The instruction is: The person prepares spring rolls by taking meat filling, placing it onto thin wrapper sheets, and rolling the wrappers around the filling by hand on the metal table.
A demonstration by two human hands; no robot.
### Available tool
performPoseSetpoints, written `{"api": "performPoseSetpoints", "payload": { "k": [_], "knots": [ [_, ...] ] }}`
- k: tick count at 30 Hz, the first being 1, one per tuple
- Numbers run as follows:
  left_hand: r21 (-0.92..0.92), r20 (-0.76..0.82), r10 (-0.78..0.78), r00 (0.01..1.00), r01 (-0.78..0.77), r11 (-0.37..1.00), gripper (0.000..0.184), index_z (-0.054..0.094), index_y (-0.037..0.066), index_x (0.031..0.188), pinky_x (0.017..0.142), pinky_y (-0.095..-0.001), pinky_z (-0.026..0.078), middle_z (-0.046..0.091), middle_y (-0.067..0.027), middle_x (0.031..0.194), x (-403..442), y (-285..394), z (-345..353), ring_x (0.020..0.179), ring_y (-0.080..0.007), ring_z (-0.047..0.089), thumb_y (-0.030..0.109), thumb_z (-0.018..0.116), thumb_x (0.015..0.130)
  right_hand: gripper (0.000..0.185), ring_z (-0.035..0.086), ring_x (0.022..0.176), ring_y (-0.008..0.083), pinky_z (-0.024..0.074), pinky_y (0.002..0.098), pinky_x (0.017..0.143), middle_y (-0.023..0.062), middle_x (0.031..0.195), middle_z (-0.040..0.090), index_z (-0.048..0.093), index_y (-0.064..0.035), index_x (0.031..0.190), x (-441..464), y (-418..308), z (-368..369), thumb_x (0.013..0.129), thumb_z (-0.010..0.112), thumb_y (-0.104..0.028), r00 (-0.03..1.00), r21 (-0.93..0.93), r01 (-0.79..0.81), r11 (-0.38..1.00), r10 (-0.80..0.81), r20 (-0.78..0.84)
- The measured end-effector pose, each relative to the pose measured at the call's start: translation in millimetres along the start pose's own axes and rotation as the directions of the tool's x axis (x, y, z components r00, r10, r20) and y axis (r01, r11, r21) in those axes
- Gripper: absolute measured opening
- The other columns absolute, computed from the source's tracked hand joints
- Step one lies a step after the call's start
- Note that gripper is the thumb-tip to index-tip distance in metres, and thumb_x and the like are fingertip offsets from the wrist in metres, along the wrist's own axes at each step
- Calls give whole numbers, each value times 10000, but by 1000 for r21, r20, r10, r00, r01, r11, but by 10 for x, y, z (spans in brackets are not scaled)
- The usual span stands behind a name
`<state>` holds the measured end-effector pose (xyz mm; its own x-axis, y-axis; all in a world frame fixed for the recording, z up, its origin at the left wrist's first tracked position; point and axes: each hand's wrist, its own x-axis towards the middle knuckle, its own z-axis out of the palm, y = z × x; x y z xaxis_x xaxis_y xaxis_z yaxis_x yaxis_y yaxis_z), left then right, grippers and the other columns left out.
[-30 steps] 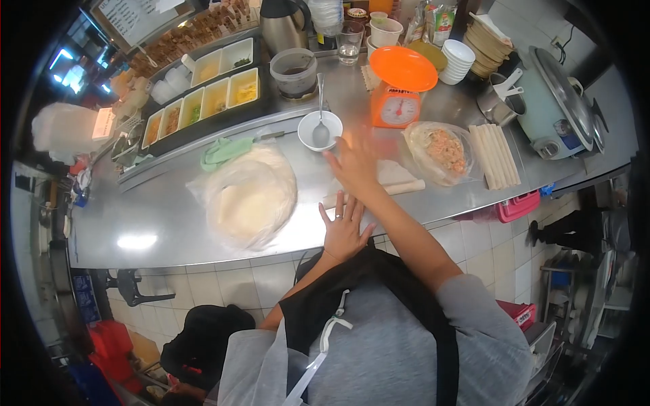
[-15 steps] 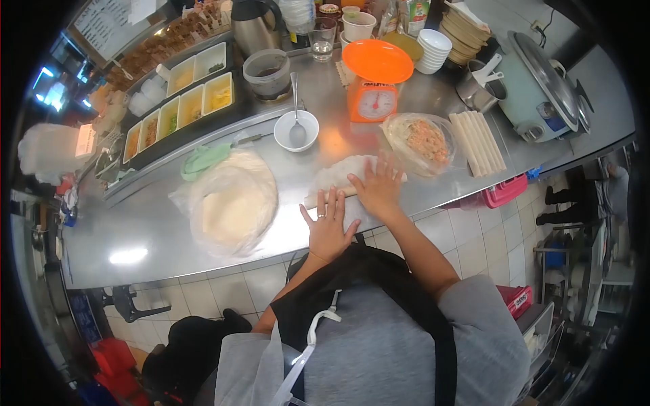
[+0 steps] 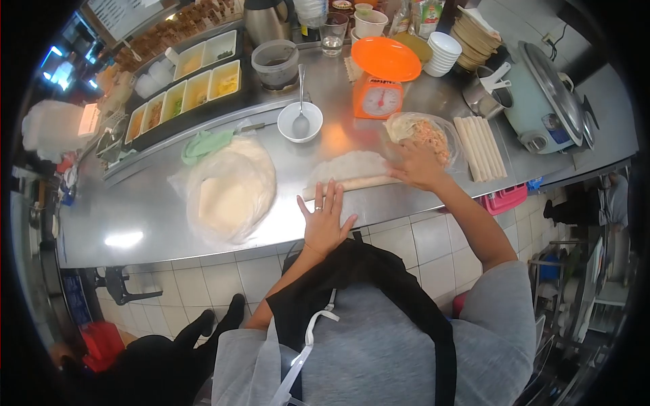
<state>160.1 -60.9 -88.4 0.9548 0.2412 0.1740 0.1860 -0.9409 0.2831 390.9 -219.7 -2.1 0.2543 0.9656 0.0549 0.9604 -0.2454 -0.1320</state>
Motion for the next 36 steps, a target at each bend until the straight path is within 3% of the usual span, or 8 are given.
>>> {"api": "performPoseSetpoints", "payload": {
  "k": [4,11,15,20,27,31,33,36],
  "knots": [
    [4,-29,-6,1000,6,1000,736,302,51,1435,997,-736,108,258,-146,1503,15,19,3,1393,-369,198,509,480,887,388,488,1037,311,393,425,902,121,1085,574,687,-109,1034,312,-14,90,845,594,-435,996,-30,1,1000,2,85],
    [-11,-57,247,967,-248,969,648,369,69,1402,1056,-650,170,316,-131,1480,290,226,195,1397,-347,211,484,456,912,411,459,1170,289,377,434,939,113,1194,550,700,-89,979,1655,-594,463,834,607,-462,937,96,122,988,-82,-340],
    [-13,-80,260,962,-261,965,651,372,65,1400,1060,-642,175,303,-120,1492,259,184,206,1397,-340,216,484,461,908,406,452,1181,266,374,441,944,100,1249,517,707,-119,996,1812,-588,537,835,599,-476,983,-1,107,994,-106,-149],
    [-28,-40,249,968,-250,968,657,382,74,1401,1094,-624,128,311,-97,1492,269,196,197,1404,-311,201,502,448,906,343,421,1209,300,321,480,1000,124,1265,508,697,-70,931,1186,-184,115,864,602,-392,957,421,143,896,-17,-288],
    [-36,-68,245,967,-247,968,663,389,58,1389,1062,-621,194,310,-97,1489,283,228,119,1385,-319,239,485,487,891,449,336,1307,355,249,525,1066,157,1370,427,563,-80,1227,-166,271,20,863,589,-341,957,-178,283,942,-289,-7],
    [-6,-52,252,966,-253,967,660,392,55,1385,1064,-618,193,310,-97,1489,281,231,124,1387,-319,235,481,490,891,392,349,1302,334,234,537,1072,146,1335,455,667,-74,1060,4,197,24,860,576,-399,986,-57,64,996,-72,-152],
    [1,-49,254,966,-254,967,661,392,48,1382,1063,-622,191,305,-99,1492,284,232,109,1388,-319,233,488,475,895,377,354,1301,329,217,537,1084,146,1301,473,709,-96,950,145,168,8,864,563,-433,968,-78,142,987,-122,218],
    [-26,-74,259,963,-261,965,626,389,64,1385,1069,-605,199,315,-101,1484,276,218,97,1379,-330,253,420,527,889,371,390,1263,325,217,533,1086,124,1230,511,703,-100,947,198,204,233,871,555,-431,983,-137,85,987,-60,175]
  ]
}}
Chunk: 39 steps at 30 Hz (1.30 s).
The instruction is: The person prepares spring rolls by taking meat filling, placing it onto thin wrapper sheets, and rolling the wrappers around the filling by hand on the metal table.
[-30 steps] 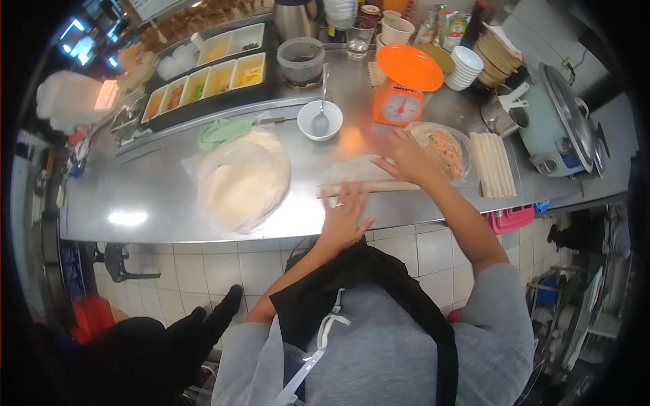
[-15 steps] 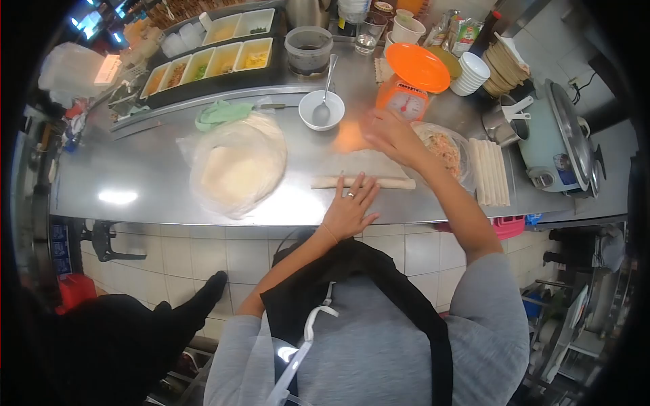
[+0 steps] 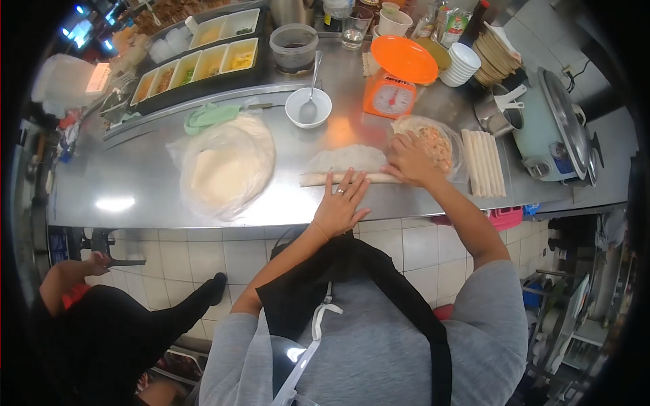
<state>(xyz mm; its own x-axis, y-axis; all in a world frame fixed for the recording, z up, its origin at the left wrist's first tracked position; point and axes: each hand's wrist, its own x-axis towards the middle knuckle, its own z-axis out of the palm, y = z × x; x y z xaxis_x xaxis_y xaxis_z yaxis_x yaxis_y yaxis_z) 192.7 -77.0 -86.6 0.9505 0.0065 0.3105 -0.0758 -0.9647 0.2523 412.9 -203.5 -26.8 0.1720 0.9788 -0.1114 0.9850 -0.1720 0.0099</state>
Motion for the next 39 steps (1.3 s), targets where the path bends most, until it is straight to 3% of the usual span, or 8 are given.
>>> {"api": "performPoseSetpoints", "payload": {
  "k": [3,7,12,19,21,27,34,39],
  "knots": [
    [-121,-126,-54,991,39,992,496,474,66,1304,1058,-551,265,407,-108,1405,14,-118,18,1305,-322,353,280,550,863,384,418,1223,315,237,535,1069,111,1205,528,699,-83,920,43,-68,154,872,551,-433,921,11,11,1000,-6,-390],
    [-75,-196,-114,974,101,992,374,547,75,1176,1006,-488,341,534,-90,1213,52,-308,-48,1139,-272,488,128,541,806,279,415,1198,331,270,546,1027,100,1202,534,663,-116,1002,-21,-233,31,834,613,-333,921,-43,40,998,-53,-387],
    [1,-146,-64,987,65,998,211,591,75,992,988,-471,358,592,-59,863,156,-359,-207,900,-200,575,93,516,795,423,539,1062,306,391,443,942,119,1063,604,562,-89,1197,86,-681,157,777,616,-98,969,463,99,881,20,-244],
    [195,-89,-42,995,59,979,175,608,37,932,1021,-505,334,590,-62,820,301,-351,-160,886,-203,582,100,512,801,544,576,940,315,445,416,834,131,967,621,489,-100,1301,156,-744,136,767,532,-4,977,331,-48,942,114,-182],
    [379,-244,3,970,93,921,169,617,34,907,1042,-521,316,592,-65,832,313,-305,-101,904,-205,581,116,511,803,598,569,962,313,457,403,832,131,967,620,457,-119,1340,167,-722,206,759,511,10,941,350,55,935,68,-331],
    [321,29,-133,991,117,940,250,630,5,981,1063,-540,289,573,-88,869,383,-378,-55,913,-227,557,135,515,801,635,546,1002,310,447,390,892,118,985,612,442,-120,1358,223,-707,229,746,498,40,921,316,48,948,80,-381],
    [400,-169,6,986,63,914,212,602,29,972,1053,-571,283,541,-62,827,473,-455,-28,845,-201,575,116,524,795,664,561,940,300,455,399,872,110,981,616,429,-127,1377,283,-606,227,740,512,44,934,255,22,967,71,-351],
    [369,66,-68,996,39,929,186,624,39,928,1052,-565,282,556,-58,827,564,-498,-113,851,-213,580,111,528,786,681,584,880,285,474,383,804,115,960,616,409,-135,1394,344,-515,210,745,529,29,946,194,22,981,42,-320]
  ]
}}
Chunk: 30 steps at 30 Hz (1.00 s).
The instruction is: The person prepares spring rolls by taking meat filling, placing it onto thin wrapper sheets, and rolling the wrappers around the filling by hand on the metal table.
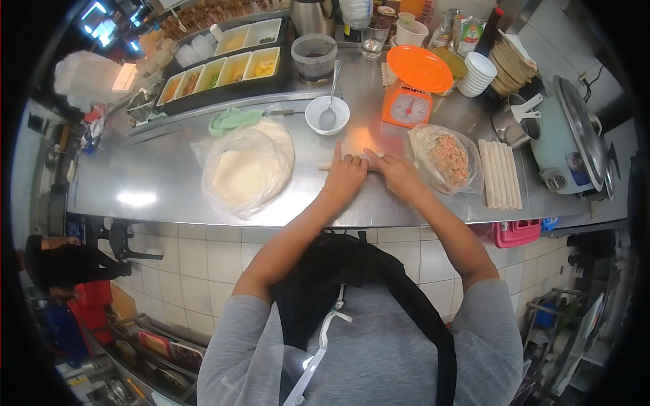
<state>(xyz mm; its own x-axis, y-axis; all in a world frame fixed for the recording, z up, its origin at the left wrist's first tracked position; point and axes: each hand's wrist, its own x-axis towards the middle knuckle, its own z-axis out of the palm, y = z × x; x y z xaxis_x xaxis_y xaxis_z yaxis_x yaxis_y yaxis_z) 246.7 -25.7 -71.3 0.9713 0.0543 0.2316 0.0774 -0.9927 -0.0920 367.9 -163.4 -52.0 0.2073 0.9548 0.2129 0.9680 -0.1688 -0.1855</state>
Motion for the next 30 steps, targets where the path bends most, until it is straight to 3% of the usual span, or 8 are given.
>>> {"api": "performPoseSetpoints", "payload": {
  "k": [4,10,13,19,21,22,28,30],
  "knots": [
    [-12,-300,1,954,-5,1000,162,621,54,912,1055,-561,280,575,-58,811,63,-40,34,835,-203,592,103,529,788,692,587,887,285,472,388,804,123,970,620,395,-137,1403,53,8,-51,744,531,27,1000,41,16,999,-15,-25],
    [-7,54,-19,998,20,1000,197,602,57,975,1033,-531,315,585,-64,856,172,-53,73,883,-206,588,104,525,800,701,588,888,304,476,413,806,125,996,617,386,-154,1409,103,114,14,748,517,41,1000,-10,-27,1000,27,-2],
    [6,-255,-50,966,54,999,237,588,38,1026,1037,-509,321,590,-65,861,188,-86,174,885,-211,591,107,519,810,683,590,896,304,470,414,822,128,1032,610,401,-157,1400,109,116,49,756,502,46,998,69,-39,997,43,-54],
    [-22,166,-88,982,92,995,337,550,36,1154,1026,-468,338,567,-92,1005,297,-128,300,955,-227,564,133,532,832,660,587,948,300,445,405,878,139,1090,591,433,-167,1376,189,224,144,755,516,36,993,-72,-118,990,118,-4],
    [-195,-310,-127,942,68,979,380,534,36,1188,1000,-442,360,552,-113,1052,258,-174,374,1013,-241,541,144,566,825,639,578,971,305,447,403,874,136,1075,591,443,-171,1367,210,269,167,766,541,24,992,48,-61,997,66,-105],
    [-194,-313,-127,941,67,979,380,534,36,1188,1000,-442,360,552,-113,1052,260,-215,366,1013,-241,541,144,566,825,639,578,971,305,447,403,874,136,1075,591,443,-171,1367,212,282,177,766,541,24,992,46,-61,997,66,-107],
    [-395,229,52,972,44,918,393,545,30,1210,960,-416,383,558,-177,1176,187,-435,-31,1133,-308,510,187,595,853,687,556,983,310,441,391,901,145,1109,579,394,-167,1411,136,232,83,780,617,-12,1000,147,-17,989,14,23],
    [-709,437,222,871,183,681,375,566,18,1212,932,-370,413,605,-153,1119,138,-576,-133,1081,-289,553,192,582,880,714,591,961,271,468,356,871,128,1185,578,355,-163,1436,121,220,-128,792,638,-40,878,543,-364,757,84,470]
  ]
}}
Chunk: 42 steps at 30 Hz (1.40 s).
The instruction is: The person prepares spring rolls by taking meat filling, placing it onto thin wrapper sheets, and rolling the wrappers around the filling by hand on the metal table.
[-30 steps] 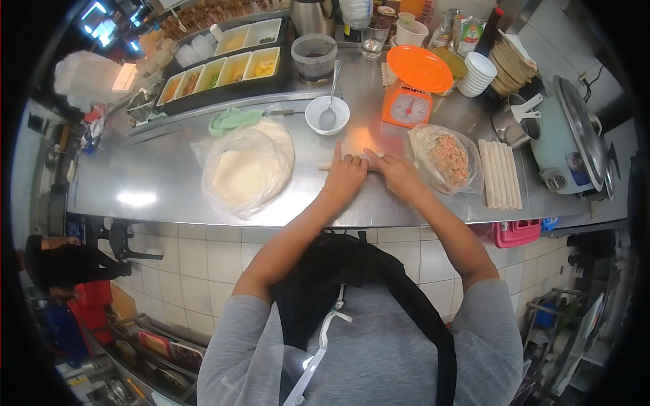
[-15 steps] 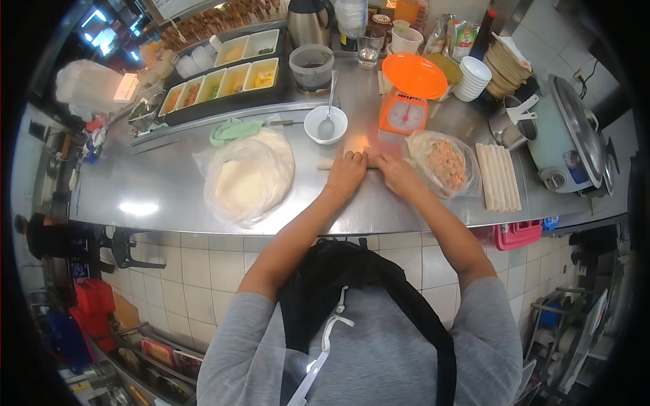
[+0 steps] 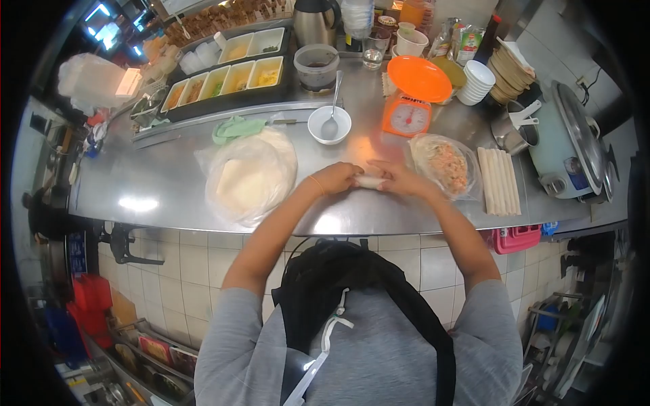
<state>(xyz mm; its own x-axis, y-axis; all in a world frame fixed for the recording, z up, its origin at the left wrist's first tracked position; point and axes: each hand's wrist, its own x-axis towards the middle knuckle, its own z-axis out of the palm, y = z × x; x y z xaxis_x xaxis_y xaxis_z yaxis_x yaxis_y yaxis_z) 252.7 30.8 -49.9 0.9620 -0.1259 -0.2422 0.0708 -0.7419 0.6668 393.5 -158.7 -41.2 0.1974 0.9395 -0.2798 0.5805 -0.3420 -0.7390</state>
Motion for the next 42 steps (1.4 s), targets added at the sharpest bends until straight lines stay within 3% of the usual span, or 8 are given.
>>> {"api": "performPoseSetpoints", "payload": {
  "k": [4,7,14,20,27,32,39,42],
  "knots": [
    [-522,322,133,938,59,851,424,536,13,1269,906,-290,430,622,-60,1054,-371,176,-410,998,-147,555,244,570,915,751,617,908,236,494,321,823,133,1221,577,319,-144,1456,-305,-576,-615,791,653,-43,926,400,-235,886,79,369],
    [-830,350,260,900,169,532,478,501,21,1301,884,-264,435,619,-62,1053,-651,302,-614,982,-122,550,236,618,890,748,625,845,185,514,280,739,164,1204,589,312,-120,1457,-524,-851,-702,791,636,-14,928,944,-238,228,-232,290],
    [-705,-579,-187,794,-372,604,220,612,27,1019,734,-255,459,609,-9,880,-532,1144,-267,820,-92,561,131,662,832,577,547,791,103,432,214,681,19,1058,569,517,-98,1259,-257,-1628,-377,734,757,-100,850,316,410,856,-233,-473],
    [-696,-568,-186,802,-346,629,185,634,25,942,675,-254,472,631,-15,831,-501,1022,-134,758,-84,573,165,675,828,308,525,1016,226,425,349,876,100,1176,524,620,-90,972,-436,-1832,-740,689,739,-108,697,-391,507,768,-632,-338],
    [-811,-398,-266,878,-201,549,215,625,23,955,677,-266,478,626,-14,805,-631,1016,-263,747,-90,579,176,686,816,83,530,1048,278,423,372,902,88,1130,579,666,-64,729,-64,-1804,-732,690,696,-130,758,-318,567,760,-632,-160],
    [-438,-862,-248,442,-402,804,210,630,34,941,560,-221,428,607,-12,756,-625,837,-244,636,-72,545,183,701,812,134,545,1017,277,442,369,871,78,1106,592,682,-65,706,269,-2072,-715,696,716,-194,722,-386,589,710,-677,-142],
    [-776,-614,-540,575,-317,545,170,624,28,931,523,-228,417,514,17,606,-1014,588,-551,525,-70,484,166,669,843,208,509,1123,281,411,378,953,104,1214,558,719,-99,833,1037,-1591,-736,754,707,-291,794,163,579,799,-507,-334],
    [-782,-614,-537,578,-359,509,190,612,20,945,527,-245,434,503,18,597,-1090,471,-493,516,-76,472,178,660,851,255,402,1268,291,286,468,1061,116,1314,496,732,-135,899,1440,-771,-317,779,692,-356,916,-546,96,832,-289,-279]
  ]
}}
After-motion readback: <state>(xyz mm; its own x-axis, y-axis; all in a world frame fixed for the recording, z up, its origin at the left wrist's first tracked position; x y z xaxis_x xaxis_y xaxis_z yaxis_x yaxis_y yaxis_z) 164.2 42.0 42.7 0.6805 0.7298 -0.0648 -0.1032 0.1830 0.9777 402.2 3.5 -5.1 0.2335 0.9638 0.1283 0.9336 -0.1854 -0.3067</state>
